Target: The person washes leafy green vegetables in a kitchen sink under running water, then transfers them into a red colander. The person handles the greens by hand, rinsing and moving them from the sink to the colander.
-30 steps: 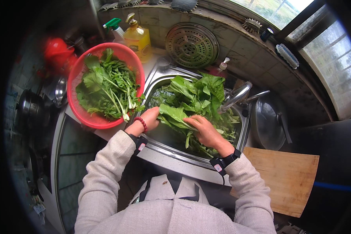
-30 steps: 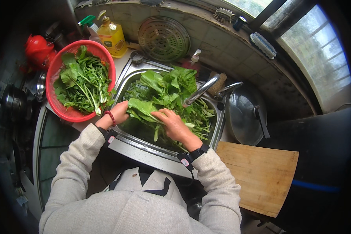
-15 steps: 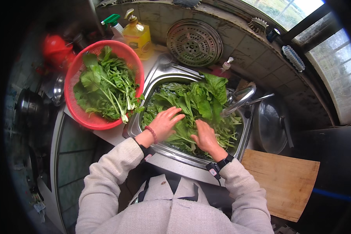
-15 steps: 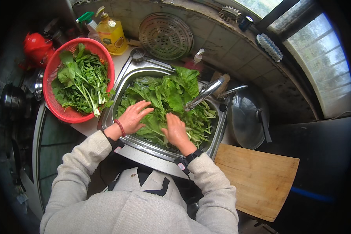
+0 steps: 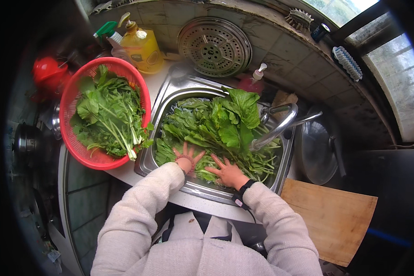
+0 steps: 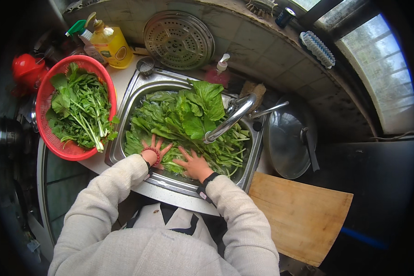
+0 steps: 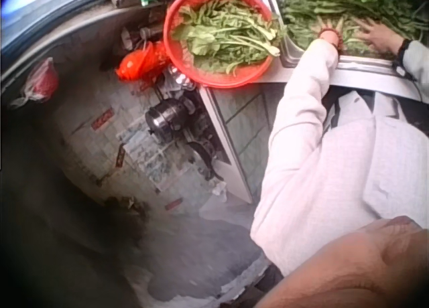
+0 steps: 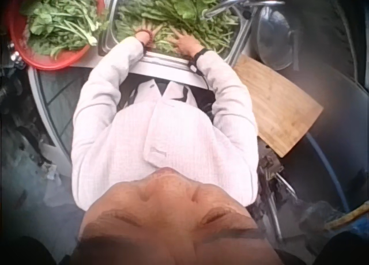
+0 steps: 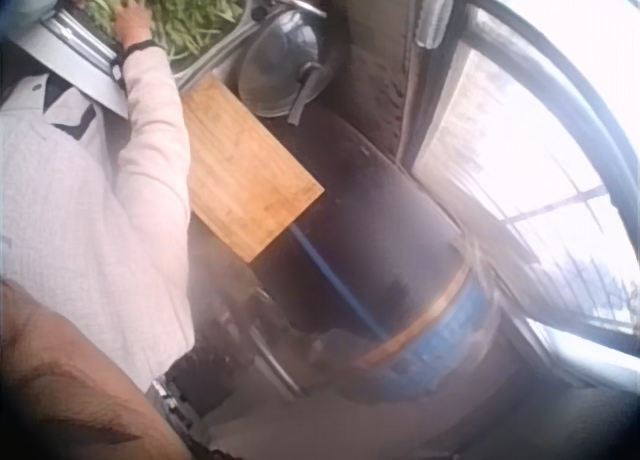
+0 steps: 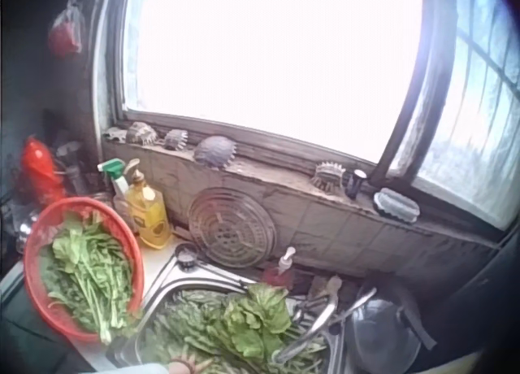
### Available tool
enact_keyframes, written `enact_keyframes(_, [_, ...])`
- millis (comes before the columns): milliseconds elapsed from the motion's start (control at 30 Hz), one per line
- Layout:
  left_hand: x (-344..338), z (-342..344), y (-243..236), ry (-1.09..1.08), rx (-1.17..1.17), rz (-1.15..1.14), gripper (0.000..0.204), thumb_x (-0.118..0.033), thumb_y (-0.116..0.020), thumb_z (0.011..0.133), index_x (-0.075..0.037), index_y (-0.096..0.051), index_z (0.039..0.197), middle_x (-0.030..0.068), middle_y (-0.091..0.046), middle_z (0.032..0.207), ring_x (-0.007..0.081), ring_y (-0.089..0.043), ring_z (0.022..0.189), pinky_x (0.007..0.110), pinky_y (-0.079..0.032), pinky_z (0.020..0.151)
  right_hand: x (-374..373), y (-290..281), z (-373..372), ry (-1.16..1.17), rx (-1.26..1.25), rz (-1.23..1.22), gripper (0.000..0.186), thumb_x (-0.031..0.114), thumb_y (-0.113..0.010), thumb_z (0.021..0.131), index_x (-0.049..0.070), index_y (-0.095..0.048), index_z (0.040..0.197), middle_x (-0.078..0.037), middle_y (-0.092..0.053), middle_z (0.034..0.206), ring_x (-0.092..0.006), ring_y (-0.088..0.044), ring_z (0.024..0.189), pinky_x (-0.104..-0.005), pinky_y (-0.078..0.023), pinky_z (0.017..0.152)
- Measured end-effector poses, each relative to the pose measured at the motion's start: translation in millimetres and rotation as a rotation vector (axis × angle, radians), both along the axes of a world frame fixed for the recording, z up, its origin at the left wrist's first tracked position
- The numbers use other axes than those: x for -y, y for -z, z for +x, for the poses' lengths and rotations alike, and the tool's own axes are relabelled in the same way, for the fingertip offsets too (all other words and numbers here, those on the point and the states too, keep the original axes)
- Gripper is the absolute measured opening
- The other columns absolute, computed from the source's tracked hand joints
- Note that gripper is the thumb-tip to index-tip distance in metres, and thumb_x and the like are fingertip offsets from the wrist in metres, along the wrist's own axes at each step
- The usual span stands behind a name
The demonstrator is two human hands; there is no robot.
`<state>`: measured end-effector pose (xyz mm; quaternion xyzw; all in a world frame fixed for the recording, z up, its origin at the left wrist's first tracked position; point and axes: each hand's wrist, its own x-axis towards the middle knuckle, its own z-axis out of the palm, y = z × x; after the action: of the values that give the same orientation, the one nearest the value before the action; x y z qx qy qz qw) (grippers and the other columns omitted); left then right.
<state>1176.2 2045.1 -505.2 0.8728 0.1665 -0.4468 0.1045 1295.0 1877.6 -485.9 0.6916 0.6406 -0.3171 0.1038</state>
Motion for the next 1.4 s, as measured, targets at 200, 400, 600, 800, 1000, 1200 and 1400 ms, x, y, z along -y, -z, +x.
enact_keyframes(200, [-13.4, 11.8, 83.6, 0.01, -0.085, -0.103, 0.08, -0.04, -0.069, 0.079, -0.026, -0.027, 0.145, 0.0068, -0.031, 0.147, 0.0329, -0.033, 0.133, 0.065, -0.028, 0.1, -6.0, 32.9, 5.9, 0.116, -0.128, -0.079, 0.077, 0.018, -0.065, 0.079, 0.049, -0.03, 0.14, -0.002, 0.001, 0.158, -0.0375, -0.03, 0.136, -0.0433, -0.043, 0.101])
enact_keyframes(400, [-16.1, 16.3, 51.9, -0.234, 0.139, -0.069, 0.034, -0.026, -0.043, 0.094, -0.012, -0.063, 0.117, 0.016, -0.057, 0.126, 0.0352, -0.062, 0.103, 0.047, -0.049, 0.087, 1.0, 33.4, 2.6, 0.131, -0.098, 0.117, 0.052, 0.003, -0.048, 0.082, 0.024, -0.049, 0.13, -0.014, -0.032, 0.146, -0.0397, -0.04, 0.127, -0.0453, -0.043, 0.099])
enact_keyframes(600, [-28.2, 10.8, -62.9, 0.101, 0.433, -0.087, 0.033, -0.013, -0.059, 0.082, -0.016, -0.061, 0.115, 0.0097, -0.064, 0.109, 0.0295, -0.063, 0.101, 0.04, -0.053, 0.082, 18.3, -29.6, 17.0, 0.32, -0.294, 0.484, 0.049, -0.011, -0.051, 0.069, 0.008, -0.053, 0.114, -0.014, -0.048, 0.131, -0.0385, -0.049, 0.108, -0.0433, -0.044, 0.091])
enact_keyframes(800, [-27.9, -14.2, -125.9, -0.007, 0.781, -0.141, 0.049, 0.0, -0.061, 0.069, -0.016, -0.06, 0.116, 0.0091, -0.062, 0.1, 0.0321, -0.062, 0.093, 0.042, -0.051, 0.078, 31.3, -101.4, 18.8, 0.305, -0.394, 0.598, 0.056, -0.012, -0.056, 0.063, 0.008, -0.052, 0.114, -0.015, -0.043, 0.133, -0.0376, -0.041, 0.12, -0.0422, -0.036, 0.102])
enact_keyframes(1000, [-22.1, -29.3, -116.8, -0.026, 0.733, -0.054, 0.069, -0.007, -0.071, 0.066, -0.025, -0.049, 0.129, 0.0065, -0.049, 0.128, 0.0335, -0.041, 0.125, 0.053, -0.039, 0.096, 30.8, -95.1, 4.0, 0.329, -0.348, 0.634, 0.055, -0.005, -0.062, 0.067, 0.01, -0.054, 0.119, -0.018, -0.041, 0.135, -0.0402, -0.041, 0.121, -0.0439, -0.038, 0.1])
enact_keyframes(1200, [0.0, -19.7, -77.6, 0.003, 0.115, 0.054, 0.1, -0.042, -0.076, 0.073, -0.04, -0.01, 0.148, 0.0037, 0.003, 0.158, 0.0422, 0.009, 0.141, 0.075, -0.012, 0.102, 9.1, -30.4, -18.9, 0.482, -0.314, 0.026, 0.081, 0.034, -0.065, 0.084, 0.023, -0.018, 0.148, -0.021, -0.016, 0.152, -0.0429, -0.021, 0.137, -0.0664, -0.029, 0.101])
enact_keyframes(1400, [4.6, -2.4, -32.2, -0.144, 0.004, -0.011, 0.105, -0.043, -0.078, 0.069, -0.039, -0.009, 0.148, 0.0002, 0.012, 0.156, 0.0454, 0.015, 0.138, 0.081, -0.022, 0.094, -8.5, 8.6, -21.4, 0.413, -0.21, -0.291, 0.093, 0.05, -0.061, 0.083, 0.028, -0.002, 0.15, -0.02, -0.022, 0.151, -0.0437, -0.017, 0.139, -0.0673, -0.025, 0.102])
